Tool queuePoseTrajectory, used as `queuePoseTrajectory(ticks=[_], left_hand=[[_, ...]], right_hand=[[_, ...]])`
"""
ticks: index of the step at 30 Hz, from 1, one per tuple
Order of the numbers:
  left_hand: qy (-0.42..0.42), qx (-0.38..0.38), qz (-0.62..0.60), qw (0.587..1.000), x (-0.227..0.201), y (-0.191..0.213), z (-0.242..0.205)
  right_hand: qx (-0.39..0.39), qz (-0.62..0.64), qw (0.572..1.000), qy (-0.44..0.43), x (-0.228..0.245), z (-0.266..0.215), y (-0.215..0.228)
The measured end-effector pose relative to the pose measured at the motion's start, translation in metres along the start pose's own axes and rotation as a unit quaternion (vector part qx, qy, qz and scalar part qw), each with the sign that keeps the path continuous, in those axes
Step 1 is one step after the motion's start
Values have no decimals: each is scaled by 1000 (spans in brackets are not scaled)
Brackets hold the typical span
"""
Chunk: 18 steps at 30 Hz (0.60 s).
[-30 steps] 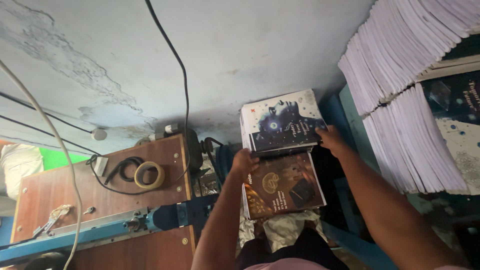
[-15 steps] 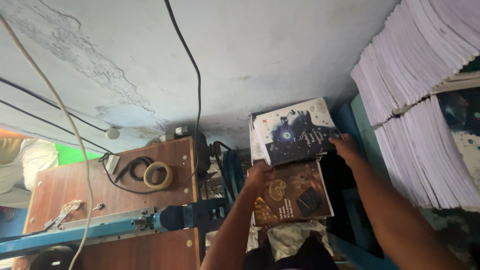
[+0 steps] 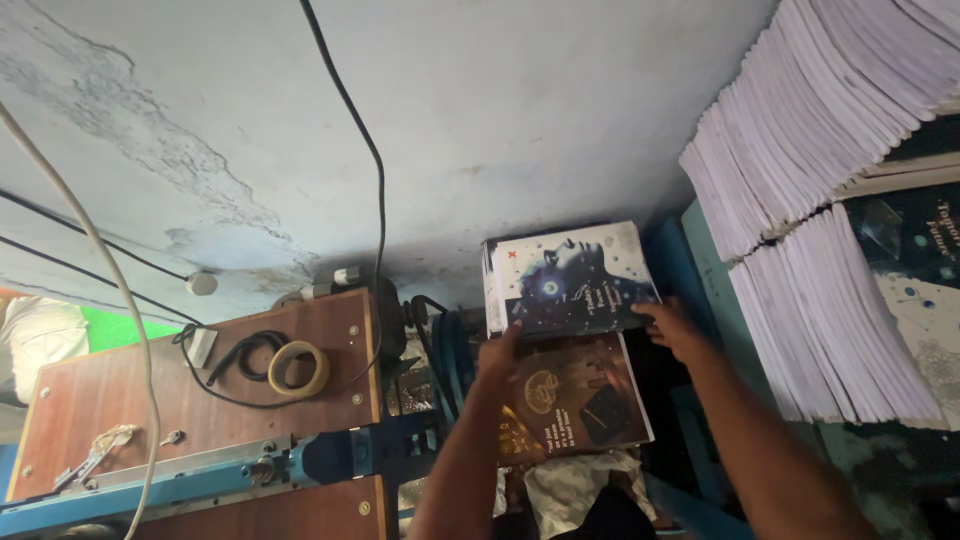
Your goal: The person repeatedly picks up stacks of notebooks from a lower pile and places them onto a higher stack on a workbench. The notebooks have two different cover designs, one with a space theme and one with a brown design. The person handles the stacks by hand, aligning them as they build the pile.
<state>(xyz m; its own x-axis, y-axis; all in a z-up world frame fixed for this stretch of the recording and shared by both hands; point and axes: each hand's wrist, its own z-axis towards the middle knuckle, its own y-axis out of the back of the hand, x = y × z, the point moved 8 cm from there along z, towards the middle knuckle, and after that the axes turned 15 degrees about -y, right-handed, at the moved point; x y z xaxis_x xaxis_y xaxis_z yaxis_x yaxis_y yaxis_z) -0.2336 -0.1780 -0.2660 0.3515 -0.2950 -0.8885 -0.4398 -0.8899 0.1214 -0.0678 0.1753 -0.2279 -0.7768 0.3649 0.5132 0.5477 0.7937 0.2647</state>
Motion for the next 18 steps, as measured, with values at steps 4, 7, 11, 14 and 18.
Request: queuePoseTrajectory(ticks=[4,7,11,14,18], left_hand=[[73,-41,-135,987,22,12,-1],[110,-46,-295,948,33,8,-9],[24,98,-224,969,20,9,-17],[156,113,-239,952,27,11,-23],[185,136,-198,953,30,11,-30]], right_hand=[[23,-19,999,-18,-22,-14,-6],[44,-50,997,-28,-32,-22,-12],[34,-63,996,-53,-41,-26,-11],[61,-36,997,-44,-35,-23,-12],[162,74,982,-67,-40,-24,-17]])
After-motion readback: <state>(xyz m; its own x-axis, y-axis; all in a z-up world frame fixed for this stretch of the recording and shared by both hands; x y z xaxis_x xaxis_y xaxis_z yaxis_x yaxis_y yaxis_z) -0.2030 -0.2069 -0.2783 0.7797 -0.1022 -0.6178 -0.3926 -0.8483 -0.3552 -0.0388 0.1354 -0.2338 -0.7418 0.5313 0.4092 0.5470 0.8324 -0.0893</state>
